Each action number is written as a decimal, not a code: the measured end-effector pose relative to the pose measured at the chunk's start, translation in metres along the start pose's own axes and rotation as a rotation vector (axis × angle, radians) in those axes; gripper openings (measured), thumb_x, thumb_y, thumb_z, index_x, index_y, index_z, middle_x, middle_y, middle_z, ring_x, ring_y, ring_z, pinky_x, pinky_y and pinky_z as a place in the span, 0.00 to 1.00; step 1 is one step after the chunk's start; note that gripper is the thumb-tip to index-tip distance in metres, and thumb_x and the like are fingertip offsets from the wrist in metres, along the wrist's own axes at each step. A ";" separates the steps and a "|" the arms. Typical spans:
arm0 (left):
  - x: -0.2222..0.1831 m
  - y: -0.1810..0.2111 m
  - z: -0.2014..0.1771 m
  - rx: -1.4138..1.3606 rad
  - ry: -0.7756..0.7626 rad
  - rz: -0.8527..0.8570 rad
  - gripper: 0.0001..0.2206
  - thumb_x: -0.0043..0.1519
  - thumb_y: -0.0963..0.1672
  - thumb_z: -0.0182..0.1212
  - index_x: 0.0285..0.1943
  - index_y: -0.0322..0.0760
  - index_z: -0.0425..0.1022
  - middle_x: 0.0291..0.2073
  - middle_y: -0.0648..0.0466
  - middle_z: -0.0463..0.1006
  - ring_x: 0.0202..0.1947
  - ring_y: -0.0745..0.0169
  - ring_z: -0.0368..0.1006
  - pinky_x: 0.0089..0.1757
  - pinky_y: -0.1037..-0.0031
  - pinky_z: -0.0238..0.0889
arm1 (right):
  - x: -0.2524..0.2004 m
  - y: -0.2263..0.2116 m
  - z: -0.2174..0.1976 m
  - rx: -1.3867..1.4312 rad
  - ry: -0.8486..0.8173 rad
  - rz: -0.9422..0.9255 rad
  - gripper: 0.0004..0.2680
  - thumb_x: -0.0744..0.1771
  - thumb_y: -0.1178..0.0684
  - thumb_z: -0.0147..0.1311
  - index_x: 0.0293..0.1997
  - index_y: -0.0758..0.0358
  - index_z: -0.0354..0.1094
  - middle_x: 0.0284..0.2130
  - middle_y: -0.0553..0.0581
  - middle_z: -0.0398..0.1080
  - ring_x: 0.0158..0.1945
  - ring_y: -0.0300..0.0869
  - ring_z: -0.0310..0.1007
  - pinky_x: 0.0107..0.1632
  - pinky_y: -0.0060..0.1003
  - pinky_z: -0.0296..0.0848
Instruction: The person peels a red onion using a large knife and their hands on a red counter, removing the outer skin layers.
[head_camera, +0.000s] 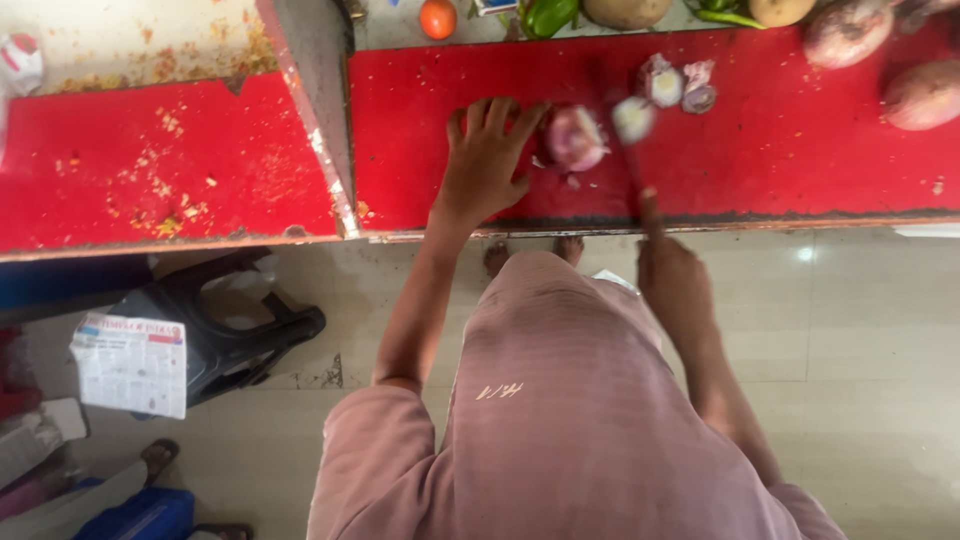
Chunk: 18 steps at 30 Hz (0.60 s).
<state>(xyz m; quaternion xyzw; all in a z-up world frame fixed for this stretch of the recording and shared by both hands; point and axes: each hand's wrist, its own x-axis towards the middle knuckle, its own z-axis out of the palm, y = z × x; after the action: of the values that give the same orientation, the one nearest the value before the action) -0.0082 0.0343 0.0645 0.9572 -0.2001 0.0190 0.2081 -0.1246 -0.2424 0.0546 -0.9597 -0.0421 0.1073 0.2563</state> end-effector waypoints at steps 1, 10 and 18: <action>-0.004 0.001 -0.005 0.210 -0.027 0.003 0.44 0.47 0.47 0.79 0.75 0.54 0.59 0.62 0.49 0.64 0.65 0.43 0.59 0.61 0.34 0.52 | 0.003 0.003 -0.004 -0.022 0.041 0.010 0.27 0.69 0.59 0.47 0.80 0.53 0.43 0.26 0.70 0.72 0.29 0.63 0.74 0.32 0.58 0.68; 0.038 0.063 0.070 0.083 0.084 -0.042 0.45 0.47 0.54 0.84 0.71 0.46 0.60 0.60 0.46 0.69 0.59 0.45 0.68 0.55 0.48 0.63 | 0.017 -0.006 -0.008 -0.018 0.048 0.057 0.27 0.70 0.60 0.48 0.80 0.54 0.42 0.31 0.69 0.74 0.29 0.62 0.74 0.32 0.56 0.69; 0.019 0.020 0.074 -0.956 0.363 -0.006 0.39 0.51 0.43 0.77 0.70 0.41 0.56 0.66 0.47 0.65 0.65 0.53 0.69 0.61 0.62 0.70 | 0.011 0.004 -0.003 0.163 0.117 0.037 0.27 0.70 0.60 0.48 0.80 0.54 0.42 0.30 0.66 0.74 0.30 0.61 0.75 0.32 0.53 0.69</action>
<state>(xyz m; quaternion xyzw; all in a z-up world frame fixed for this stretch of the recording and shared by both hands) -0.0024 -0.0193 0.0073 0.7368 -0.1445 0.0908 0.6542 -0.1131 -0.2463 0.0530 -0.9409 -0.0004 0.0587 0.3335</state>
